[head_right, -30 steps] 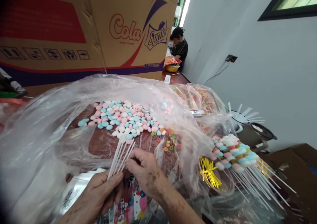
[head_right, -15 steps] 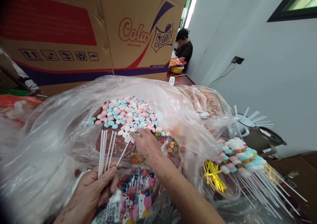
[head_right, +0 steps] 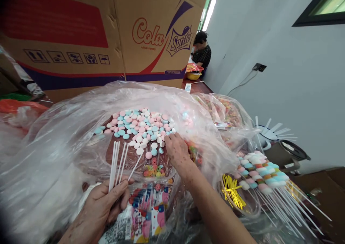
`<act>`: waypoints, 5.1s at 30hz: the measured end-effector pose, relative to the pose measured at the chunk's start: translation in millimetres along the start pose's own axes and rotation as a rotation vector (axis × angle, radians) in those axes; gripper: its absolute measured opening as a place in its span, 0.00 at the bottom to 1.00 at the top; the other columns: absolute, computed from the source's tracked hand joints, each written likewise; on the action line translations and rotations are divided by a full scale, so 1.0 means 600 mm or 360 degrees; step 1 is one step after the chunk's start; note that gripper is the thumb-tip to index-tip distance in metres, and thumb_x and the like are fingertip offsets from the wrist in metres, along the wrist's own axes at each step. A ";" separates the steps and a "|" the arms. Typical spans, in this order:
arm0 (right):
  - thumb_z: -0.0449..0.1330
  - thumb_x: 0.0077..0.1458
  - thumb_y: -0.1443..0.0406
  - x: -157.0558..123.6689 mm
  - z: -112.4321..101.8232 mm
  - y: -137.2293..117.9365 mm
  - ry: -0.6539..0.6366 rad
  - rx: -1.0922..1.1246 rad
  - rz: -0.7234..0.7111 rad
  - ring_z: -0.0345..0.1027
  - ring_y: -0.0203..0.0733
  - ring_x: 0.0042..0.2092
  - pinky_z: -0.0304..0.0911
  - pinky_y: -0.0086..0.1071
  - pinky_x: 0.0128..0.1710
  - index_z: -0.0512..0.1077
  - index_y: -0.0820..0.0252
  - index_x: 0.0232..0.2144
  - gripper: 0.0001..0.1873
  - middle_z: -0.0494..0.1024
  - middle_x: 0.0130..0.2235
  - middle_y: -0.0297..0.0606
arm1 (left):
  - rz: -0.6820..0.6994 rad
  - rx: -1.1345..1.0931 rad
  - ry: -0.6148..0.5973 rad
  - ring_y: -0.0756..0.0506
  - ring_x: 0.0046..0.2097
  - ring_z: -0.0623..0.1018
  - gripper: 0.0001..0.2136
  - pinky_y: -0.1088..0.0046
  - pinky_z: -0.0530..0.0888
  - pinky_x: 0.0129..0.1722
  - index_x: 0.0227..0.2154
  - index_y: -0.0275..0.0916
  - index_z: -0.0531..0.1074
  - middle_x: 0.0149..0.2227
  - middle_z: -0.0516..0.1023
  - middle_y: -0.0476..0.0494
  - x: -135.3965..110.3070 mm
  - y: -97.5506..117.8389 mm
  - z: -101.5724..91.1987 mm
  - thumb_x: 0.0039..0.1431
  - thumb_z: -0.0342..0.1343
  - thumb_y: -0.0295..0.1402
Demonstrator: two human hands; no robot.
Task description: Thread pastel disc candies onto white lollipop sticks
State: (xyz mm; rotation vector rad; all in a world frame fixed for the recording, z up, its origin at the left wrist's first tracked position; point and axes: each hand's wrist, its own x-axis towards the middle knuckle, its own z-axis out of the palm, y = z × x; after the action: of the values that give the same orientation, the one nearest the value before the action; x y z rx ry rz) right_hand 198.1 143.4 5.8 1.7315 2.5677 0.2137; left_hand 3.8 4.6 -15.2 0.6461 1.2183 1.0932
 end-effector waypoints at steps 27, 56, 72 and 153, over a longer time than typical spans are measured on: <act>0.50 0.61 0.64 -0.055 0.035 0.018 0.0186 0.0973 0.0293 0.66 0.39 0.33 0.57 0.30 0.34 0.70 0.59 0.36 0.09 0.74 0.31 0.34 | -0.0050 -0.0013 0.0004 0.59 0.14 0.53 0.21 0.82 0.46 0.14 0.36 0.33 0.75 0.16 0.70 0.54 -0.007 0.005 0.002 0.51 0.63 0.49; 0.53 0.59 0.74 -0.020 0.033 -0.005 0.0025 0.0402 -0.0029 0.68 0.47 0.44 0.60 0.34 0.42 0.73 0.63 0.39 0.10 0.77 0.41 0.47 | -0.0087 0.0068 -0.0071 0.58 0.15 0.53 0.19 0.83 0.47 0.15 0.31 0.36 0.74 0.15 0.69 0.54 -0.006 0.006 0.010 0.49 0.63 0.50; 0.53 0.54 0.71 -0.024 0.045 0.014 0.0108 0.0813 0.0025 0.65 0.41 0.38 0.55 0.30 0.37 0.70 0.61 0.33 0.06 0.74 0.35 0.38 | -0.0103 0.0121 -0.0086 0.58 0.15 0.54 0.19 0.82 0.48 0.15 0.31 0.36 0.72 0.15 0.70 0.53 -0.003 0.000 0.002 0.52 0.62 0.50; 0.60 0.56 0.62 -0.106 0.020 -0.082 0.0392 0.2478 0.0231 0.77 0.46 0.44 0.71 0.46 0.48 0.81 0.43 0.41 0.13 0.83 0.43 0.29 | 0.0382 0.0907 -0.0032 0.49 0.20 0.63 0.15 0.75 0.58 0.22 0.23 0.41 0.69 0.16 0.65 0.54 0.007 -0.013 0.007 0.62 0.50 0.42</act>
State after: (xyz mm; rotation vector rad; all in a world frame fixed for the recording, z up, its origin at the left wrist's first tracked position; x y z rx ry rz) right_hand 178.0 67.7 -15.6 2.1145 2.7871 -2.1899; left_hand 10.0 6.1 -22.5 1.2606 1.4729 0.9258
